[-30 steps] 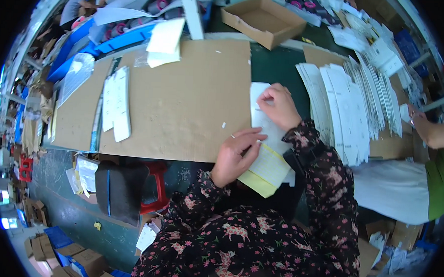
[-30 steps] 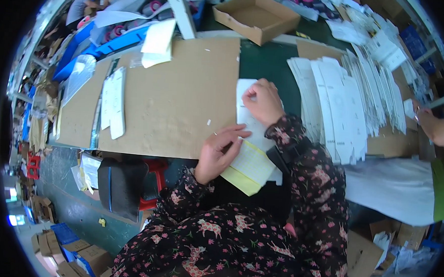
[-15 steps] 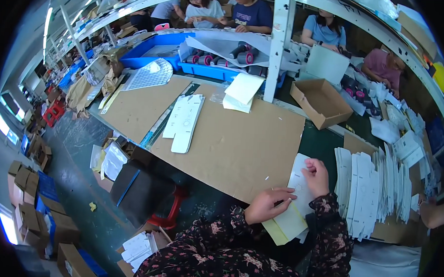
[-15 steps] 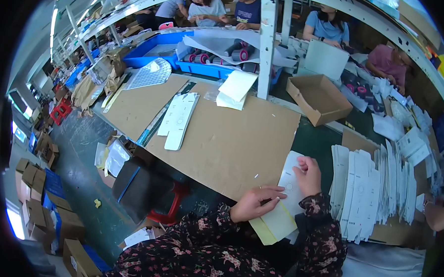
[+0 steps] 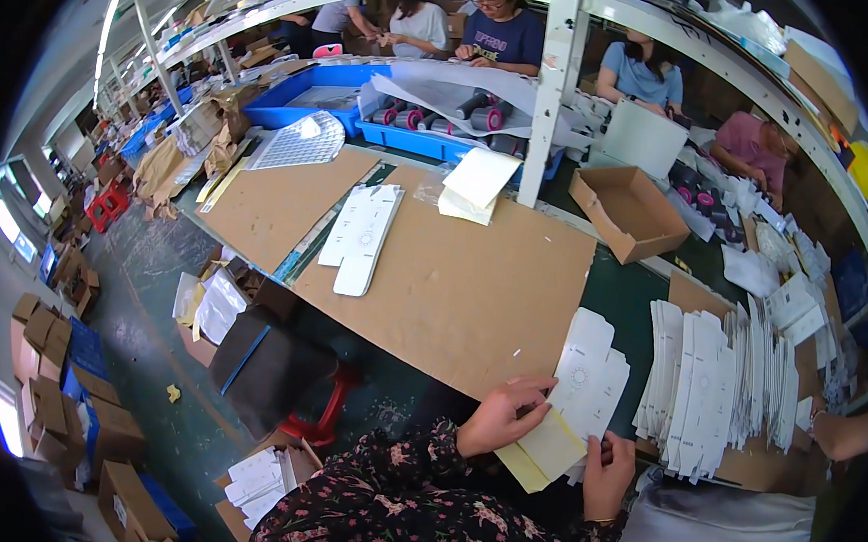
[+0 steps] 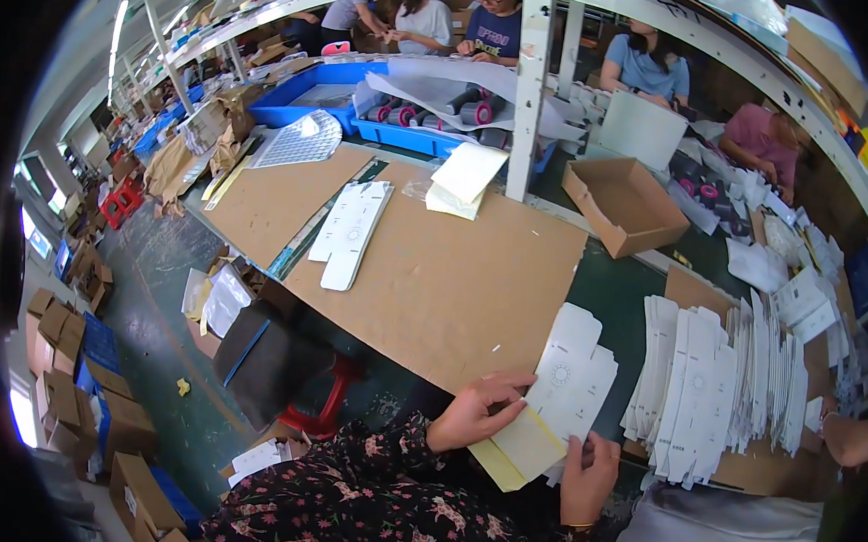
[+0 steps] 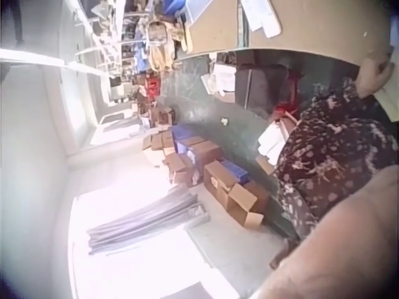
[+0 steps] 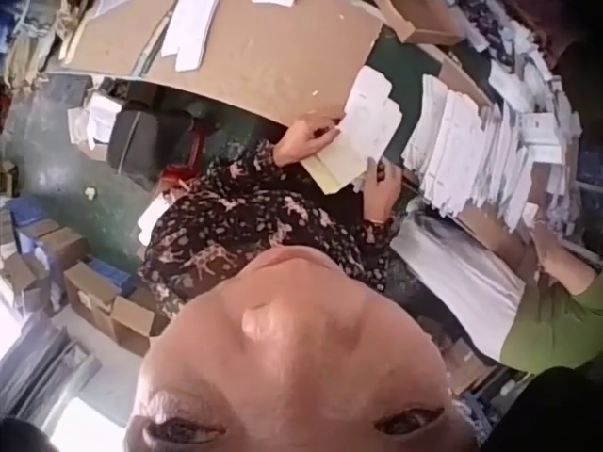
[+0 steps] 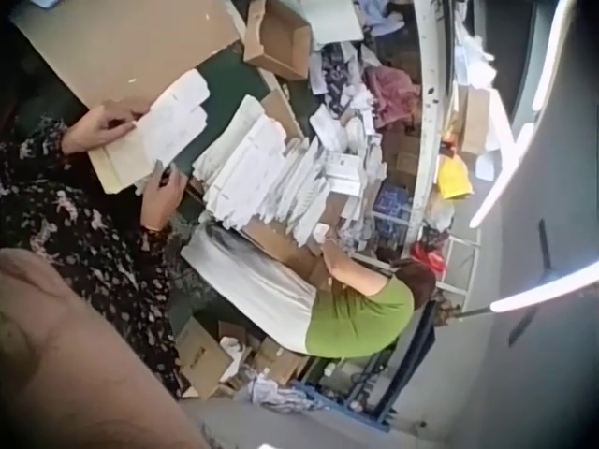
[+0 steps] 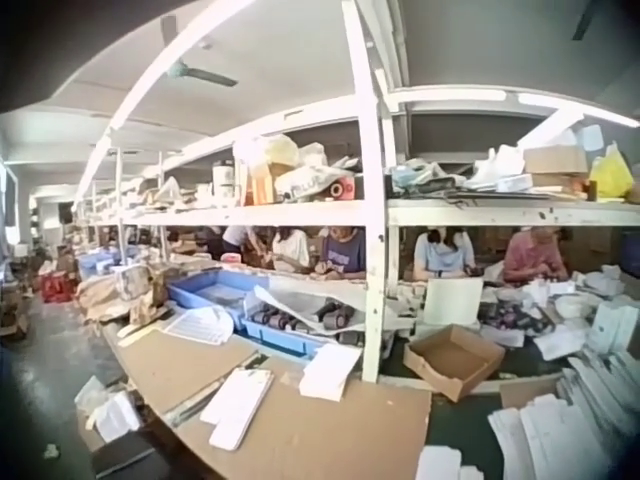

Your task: The person picks up a flat box, peels a sticker from a sheet, and presses it onto the box. They then set the box aside and repeat the process with another box and sticker.

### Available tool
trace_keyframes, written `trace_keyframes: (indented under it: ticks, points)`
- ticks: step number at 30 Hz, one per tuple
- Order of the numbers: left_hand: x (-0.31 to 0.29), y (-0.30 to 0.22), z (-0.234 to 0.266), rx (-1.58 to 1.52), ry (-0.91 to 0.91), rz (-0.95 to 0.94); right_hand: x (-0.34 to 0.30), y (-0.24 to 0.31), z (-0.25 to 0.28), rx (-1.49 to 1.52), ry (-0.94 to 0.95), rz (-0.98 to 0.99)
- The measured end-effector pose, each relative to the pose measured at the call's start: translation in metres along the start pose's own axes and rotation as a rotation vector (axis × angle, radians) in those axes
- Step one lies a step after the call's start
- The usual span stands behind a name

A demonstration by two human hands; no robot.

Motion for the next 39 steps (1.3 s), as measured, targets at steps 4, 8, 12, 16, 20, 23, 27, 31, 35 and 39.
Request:
trace_keyframes:
  ticks: [4,8,12,16,20,23,27,31,35,39]
  points:
    - [0.000,-0.002,-0.003,-0.040,-0.037,0.022,-0.001,-0.005,-0.007,0.135,-0.029,0.000]
    - [-0.002,-0.002,-0.005,-0.070,-0.043,0.034,-0.004,-0.016,-0.011,0.189,-0.074,0.043]
    - [0.000,0.003,-0.008,-0.127,0.001,0.077,-0.002,-0.020,-0.012,0.203,-0.126,0.060]
    - [-0.004,0.002,-0.009,-0.320,0.012,0.216,-0.003,-0.017,-0.013,0.131,-0.136,0.077]
    - [0.000,-0.003,-0.008,-0.562,0.021,0.383,-0.003,-0.016,-0.013,0.221,-0.104,0.043]
    - [0.002,-0.006,-0.009,-0.673,0.035,0.459,-0.004,-0.007,-0.005,0.247,-0.105,0.044]
    - [-0.002,-0.005,-0.007,-0.640,0.039,0.474,-0.005,0.016,-0.002,-0.024,-0.094,0.218]
    - [-0.004,-0.003,-0.010,-0.611,0.028,0.431,-0.002,-0.003,-0.013,0.106,-0.148,0.157]
    - [-0.004,-0.006,-0.010,-0.662,0.026,0.491,-0.003,-0.006,-0.009,0.103,-0.185,0.228]
    - [-0.002,-0.011,-0.013,-0.497,-0.020,0.268,-0.003,-0.005,-0.010,0.232,-0.093,0.062]
Point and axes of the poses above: each hand's wrist, its own x-axis towards the middle knuckle, its own z-axis out of the back of the hand, y = z × x, the point moved 2 cm from there along x, towards the middle knuckle
